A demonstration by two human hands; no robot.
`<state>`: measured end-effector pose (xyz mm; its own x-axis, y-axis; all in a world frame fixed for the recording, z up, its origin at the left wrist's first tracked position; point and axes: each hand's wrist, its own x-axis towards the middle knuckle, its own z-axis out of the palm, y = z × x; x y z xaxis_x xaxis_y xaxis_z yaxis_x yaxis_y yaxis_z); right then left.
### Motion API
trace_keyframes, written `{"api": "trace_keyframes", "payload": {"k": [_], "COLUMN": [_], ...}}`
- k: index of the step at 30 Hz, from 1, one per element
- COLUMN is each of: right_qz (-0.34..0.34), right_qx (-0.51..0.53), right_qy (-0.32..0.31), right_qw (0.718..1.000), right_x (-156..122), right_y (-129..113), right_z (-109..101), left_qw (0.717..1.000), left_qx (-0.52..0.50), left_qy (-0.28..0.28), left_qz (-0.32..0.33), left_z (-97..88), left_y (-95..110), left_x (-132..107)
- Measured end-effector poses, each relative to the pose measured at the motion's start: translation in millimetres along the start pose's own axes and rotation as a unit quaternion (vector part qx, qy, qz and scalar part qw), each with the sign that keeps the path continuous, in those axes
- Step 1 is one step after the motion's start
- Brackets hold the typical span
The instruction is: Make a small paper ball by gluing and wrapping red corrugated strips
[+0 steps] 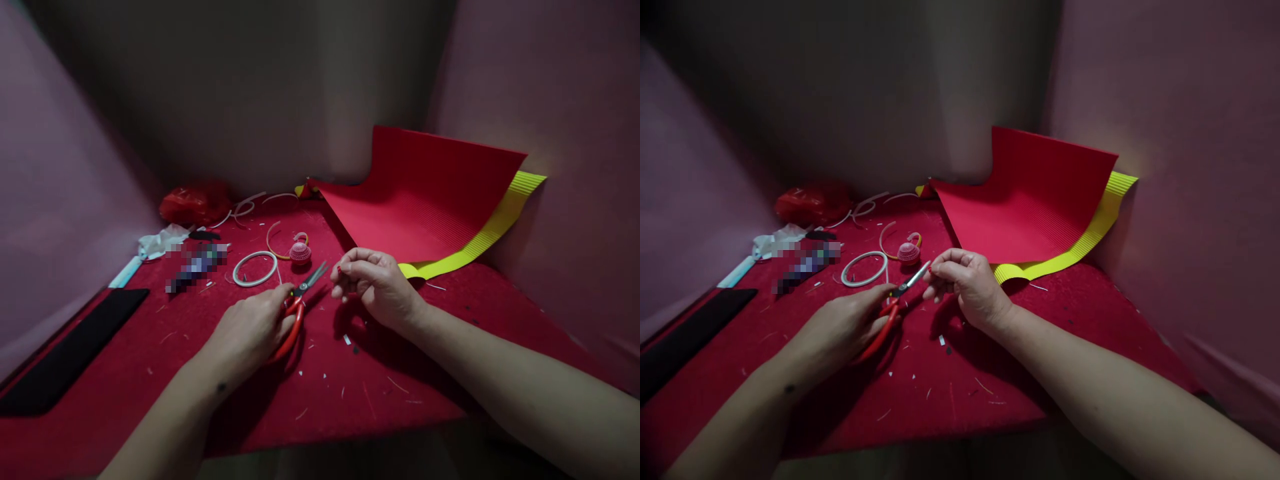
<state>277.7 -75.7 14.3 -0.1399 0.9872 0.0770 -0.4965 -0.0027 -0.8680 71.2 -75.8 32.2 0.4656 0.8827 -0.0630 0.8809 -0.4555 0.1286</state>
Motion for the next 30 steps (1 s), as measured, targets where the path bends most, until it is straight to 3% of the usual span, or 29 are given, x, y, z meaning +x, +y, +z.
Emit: {"api": "trace_keyframes", "payload": {"k": [3,6,8,10,13,15,22,30], "right_qz": [0.008,0.026,0.039,0.045,0.041,0.038,0.052,0.079], "right_qx": [-0.002,0.005,0.007,0.003,-0.009,-0.016,-0.054,-0.048], "right_qy": [-0.017,-0.038,-0.051,-0.059,-0.060,-0.058,-0.057,-0.051], "right_qw": [1.000,0.999,0.998,0.997,0.997,0.997,0.996,0.994], "right_x": [-0.7,-2.2,-3.6,-4.9,-5.8,-5.4,-4.8,-5.6], "right_y": [0.0,-0.3,-0.6,-0.6,0.6,2.0,4.8,8.6], "right_z": [0.8,2.7,4.1,5.1,5.4,4.9,6.1,6.1], "left_qw": [0.998,0.995,0.994,0.991,0.958,0.931,0.899,0.874], "left_qx": [0.062,0.086,0.047,-0.058,-0.274,-0.359,-0.438,-0.485], "left_qy": [-0.012,0.024,0.071,0.103,0.053,0.015,-0.015,-0.013], "left_qz": [0.012,0.047,0.067,0.066,0.064,0.064,0.017,-0.019], "left_z": [0.6,-5.5,-13.4,-22.0,-31.4,-33.8,-29.3,-16.8], "left_y": [3.3,10.0,16.3,23.1,30.5,32.1,31.5,31.1], "left_x": [-1.1,-4.9,-4.4,0.3,11.1,16.9,20.4,20.2]}}
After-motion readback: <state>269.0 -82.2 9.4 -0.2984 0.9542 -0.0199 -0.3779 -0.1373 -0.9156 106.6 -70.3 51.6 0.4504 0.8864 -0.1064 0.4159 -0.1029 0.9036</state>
